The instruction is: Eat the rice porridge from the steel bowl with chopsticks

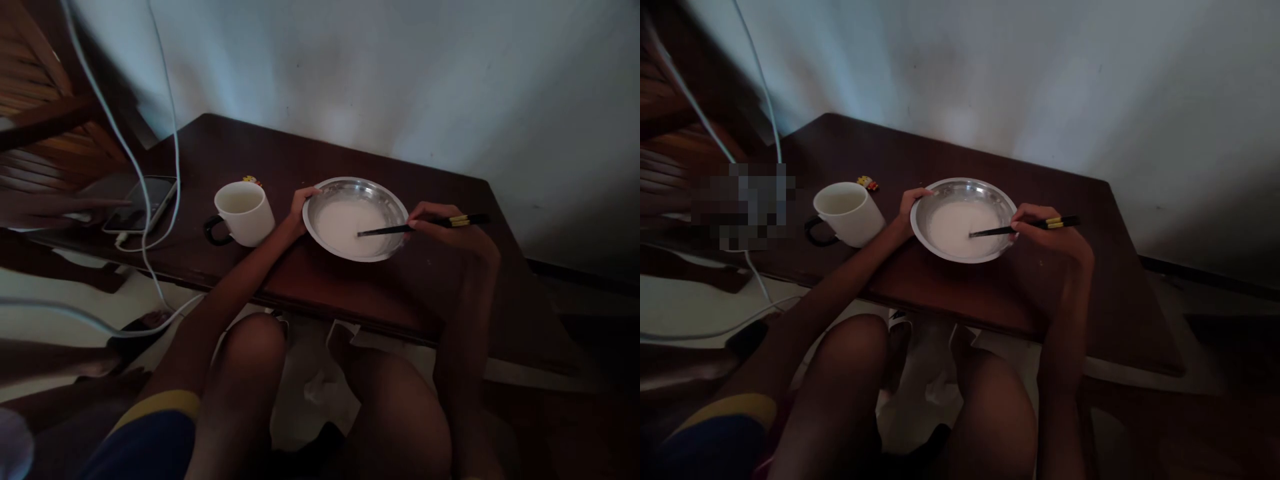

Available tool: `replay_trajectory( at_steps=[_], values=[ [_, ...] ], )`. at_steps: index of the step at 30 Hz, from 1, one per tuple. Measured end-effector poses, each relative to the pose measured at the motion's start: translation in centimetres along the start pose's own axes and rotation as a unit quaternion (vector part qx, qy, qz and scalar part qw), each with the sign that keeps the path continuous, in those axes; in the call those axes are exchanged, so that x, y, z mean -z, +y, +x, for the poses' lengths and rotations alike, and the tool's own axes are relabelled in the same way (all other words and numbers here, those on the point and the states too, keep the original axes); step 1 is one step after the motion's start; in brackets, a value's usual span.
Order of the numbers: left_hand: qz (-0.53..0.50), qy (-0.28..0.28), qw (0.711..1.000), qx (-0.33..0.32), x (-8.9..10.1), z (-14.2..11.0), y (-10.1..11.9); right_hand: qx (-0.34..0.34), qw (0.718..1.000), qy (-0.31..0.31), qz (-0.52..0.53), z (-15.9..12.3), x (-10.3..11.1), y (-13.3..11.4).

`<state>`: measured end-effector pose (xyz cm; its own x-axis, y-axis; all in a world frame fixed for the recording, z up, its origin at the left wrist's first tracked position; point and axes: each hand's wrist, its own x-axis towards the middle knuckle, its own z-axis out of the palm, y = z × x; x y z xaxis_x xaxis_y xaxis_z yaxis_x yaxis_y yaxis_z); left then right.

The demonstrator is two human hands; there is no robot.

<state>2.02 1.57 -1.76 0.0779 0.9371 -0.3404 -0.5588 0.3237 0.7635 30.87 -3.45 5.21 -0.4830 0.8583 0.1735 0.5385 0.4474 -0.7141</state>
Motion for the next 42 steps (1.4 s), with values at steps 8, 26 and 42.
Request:
replay_trajectory(
  at_steps=[8,26,42],
  values=[
    [0.006,0.014,1.000,-0.004,0.3,0.3,-0.2,-0.032,0.998,0.041,-0.033,1.5,-2.1,0.2],
    [-0.011,-0.007,1.000,-0.003,0.5,0.4,-0.4,-0.059,0.993,0.100,-0.022,-0.1,0.9,0.6],
    [-0.008,-0.022,1.000,-0.008,0.4,0.2,-0.3,-0.029,0.998,0.054,-0.021,0.2,0.1,0.4]
  ],
)
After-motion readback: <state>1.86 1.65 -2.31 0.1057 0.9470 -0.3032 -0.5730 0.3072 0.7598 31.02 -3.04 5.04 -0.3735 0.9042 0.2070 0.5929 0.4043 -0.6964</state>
